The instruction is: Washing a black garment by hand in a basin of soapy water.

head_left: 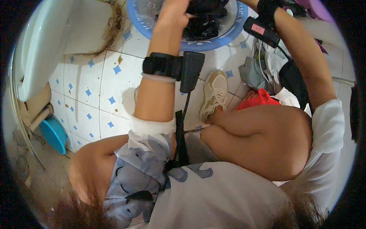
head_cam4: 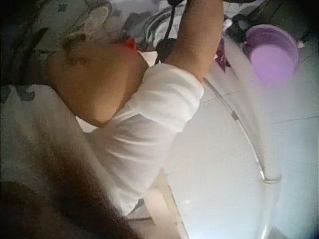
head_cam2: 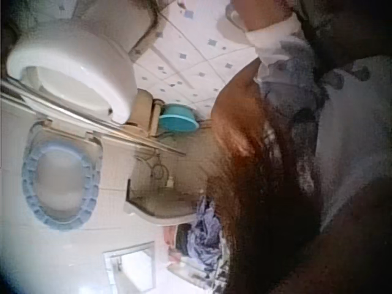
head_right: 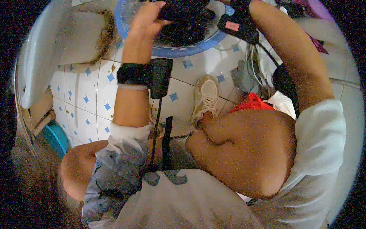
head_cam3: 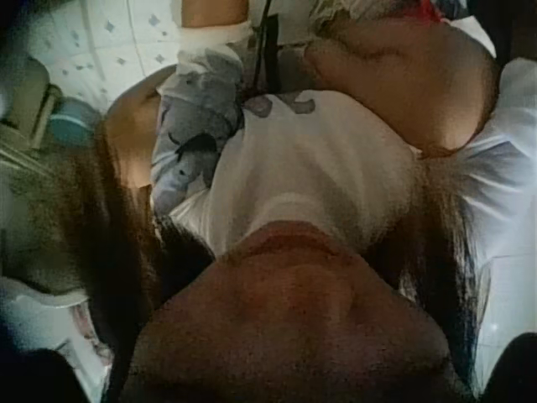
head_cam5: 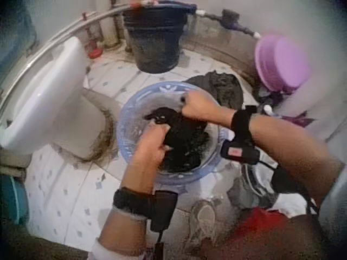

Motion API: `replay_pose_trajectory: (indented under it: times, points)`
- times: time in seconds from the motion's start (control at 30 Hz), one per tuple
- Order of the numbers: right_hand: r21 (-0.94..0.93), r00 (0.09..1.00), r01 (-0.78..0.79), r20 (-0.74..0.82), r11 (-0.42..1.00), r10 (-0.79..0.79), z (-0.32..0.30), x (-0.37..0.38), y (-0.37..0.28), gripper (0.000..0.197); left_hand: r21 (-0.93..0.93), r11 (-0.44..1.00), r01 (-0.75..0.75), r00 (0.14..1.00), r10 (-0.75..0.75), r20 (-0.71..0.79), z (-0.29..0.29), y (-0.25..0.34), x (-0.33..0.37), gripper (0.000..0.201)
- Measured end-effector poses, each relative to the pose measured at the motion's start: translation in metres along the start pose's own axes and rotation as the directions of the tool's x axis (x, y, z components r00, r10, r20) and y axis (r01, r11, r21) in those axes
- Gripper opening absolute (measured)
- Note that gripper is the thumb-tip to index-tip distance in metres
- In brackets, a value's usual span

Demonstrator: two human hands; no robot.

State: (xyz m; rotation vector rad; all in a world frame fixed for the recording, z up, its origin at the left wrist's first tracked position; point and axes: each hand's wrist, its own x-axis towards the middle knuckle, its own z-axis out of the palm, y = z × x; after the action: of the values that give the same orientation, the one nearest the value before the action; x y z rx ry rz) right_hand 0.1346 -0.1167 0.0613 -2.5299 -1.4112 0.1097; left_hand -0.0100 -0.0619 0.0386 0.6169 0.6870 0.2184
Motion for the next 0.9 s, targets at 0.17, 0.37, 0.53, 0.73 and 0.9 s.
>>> replay_pose_trajectory:
  times: [0.17, 0.37, 0.53, 0.73, 0.9]
  points:
    - [-0.146, 0.990, -0.064, -0.132, 0.987, 0.045, -0.020, -0.007, 0.025, 0.019, 0.661, 0.750, 0.025, 0.975, 0.127, -0.181, 0.001, 0.016, -0.002, 0.035]
    - [-0.146, 0.893, 0.437, -0.049, 0.887, -0.448, 0.000, -0.025, 0.022, 0.017, 0.973, -0.229, 0.020, 0.847, 0.522, 0.105, -0.033, 0.001, 0.016, 0.059]
    - [-0.123, 0.876, 0.474, 0.172, 0.872, -0.451, 0.028, -0.026, 0.000, 0.064, 0.950, -0.307, -0.055, 0.972, 0.201, 0.121, -0.056, -0.021, 0.031, 0.095]
    - [-0.453, 0.889, 0.433, 0.071, 0.779, -0.453, 0.104, -0.039, 0.041, 0.060, 0.967, -0.251, 0.032, 0.999, -0.013, -0.037, -0.036, -0.049, 0.050, 0.090]
    - [-0.228, 0.862, 0.486, 0.285, 0.844, -0.419, 0.091, -0.008, 0.022, 0.030, 0.993, -0.102, 0.052, 0.999, -0.002, -0.053, -0.075, -0.055, 0.100, 0.077]
